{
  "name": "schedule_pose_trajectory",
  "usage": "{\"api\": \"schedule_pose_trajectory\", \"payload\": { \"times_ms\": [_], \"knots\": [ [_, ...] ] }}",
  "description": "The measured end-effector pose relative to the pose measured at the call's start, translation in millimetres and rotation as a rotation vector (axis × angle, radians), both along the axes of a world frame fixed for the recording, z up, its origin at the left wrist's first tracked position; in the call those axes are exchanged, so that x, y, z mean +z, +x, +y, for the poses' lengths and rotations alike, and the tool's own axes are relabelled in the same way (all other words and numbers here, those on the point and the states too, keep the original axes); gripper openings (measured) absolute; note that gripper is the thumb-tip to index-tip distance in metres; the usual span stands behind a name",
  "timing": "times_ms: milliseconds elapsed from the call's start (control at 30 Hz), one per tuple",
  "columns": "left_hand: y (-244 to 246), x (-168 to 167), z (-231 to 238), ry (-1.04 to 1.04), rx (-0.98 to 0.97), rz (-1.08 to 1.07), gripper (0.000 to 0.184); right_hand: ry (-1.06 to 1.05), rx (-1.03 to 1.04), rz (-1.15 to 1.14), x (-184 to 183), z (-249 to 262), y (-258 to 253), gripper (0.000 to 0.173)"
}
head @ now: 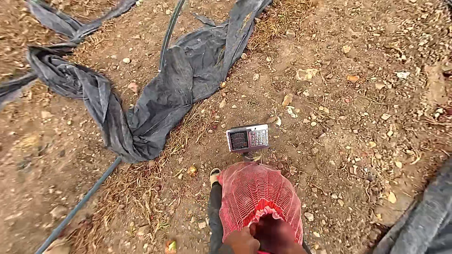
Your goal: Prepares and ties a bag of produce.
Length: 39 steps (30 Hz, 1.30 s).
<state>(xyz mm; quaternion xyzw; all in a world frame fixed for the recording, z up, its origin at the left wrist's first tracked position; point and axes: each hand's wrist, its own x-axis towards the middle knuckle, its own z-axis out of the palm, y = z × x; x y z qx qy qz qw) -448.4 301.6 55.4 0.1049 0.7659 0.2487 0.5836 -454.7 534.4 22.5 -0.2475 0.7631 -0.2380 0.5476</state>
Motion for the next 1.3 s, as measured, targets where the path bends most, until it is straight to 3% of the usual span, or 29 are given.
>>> {"api": "schedule_pose_trajectory", "payload": {
  "times_ms": [100,200,300,367,467,567,667,833,933,1100,1233,1300],
  "knots": [
    [-20,-8,16,-0.007,0.042,-0.012,0.036,0.115,0.108,0.062,9,7,-26,0.049],
    [-22,-56,16,-0.023,0.028,0.055,0.038,0.219,0.072,0.036,-42,-4,-35,0.066],
    [-40,-80,19,0.044,0.021,0.204,0.041,0.252,-0.156,0.265,-79,-1,-34,0.066],
    [-47,-78,20,0.059,0.043,0.188,0.043,0.215,-0.215,0.329,-81,3,-36,0.064],
    [-61,-60,5,0.080,0.066,0.139,0.048,0.211,-0.147,0.226,-57,-12,-61,0.063],
    [-26,-19,-19,0.043,0.008,0.021,0.047,0.193,0.002,0.074,-15,-39,-33,0.066],
    [-4,-3,-43,-0.018,0.020,-0.087,0.048,0.107,-0.025,0.042,3,-63,-5,0.065],
    [-1,-71,-38,-0.081,0.014,-0.010,0.044,0.164,0.033,0.017,-66,-67,-14,0.069],
    [5,-85,-33,-0.028,0.031,0.155,0.039,0.197,0.064,0.188,-76,-66,-18,0.071],
    [12,-82,-21,-0.027,0.052,0.281,0.033,0.198,0.058,0.170,-75,-56,-32,0.066],
    [11,-59,-9,-0.123,0.148,0.350,0.039,0.087,-0.075,0.319,-78,-45,-26,0.045],
    [12,-53,-7,-0.133,0.215,0.422,0.045,0.015,-0.125,0.409,-78,-38,-26,0.044]
  ]
}}
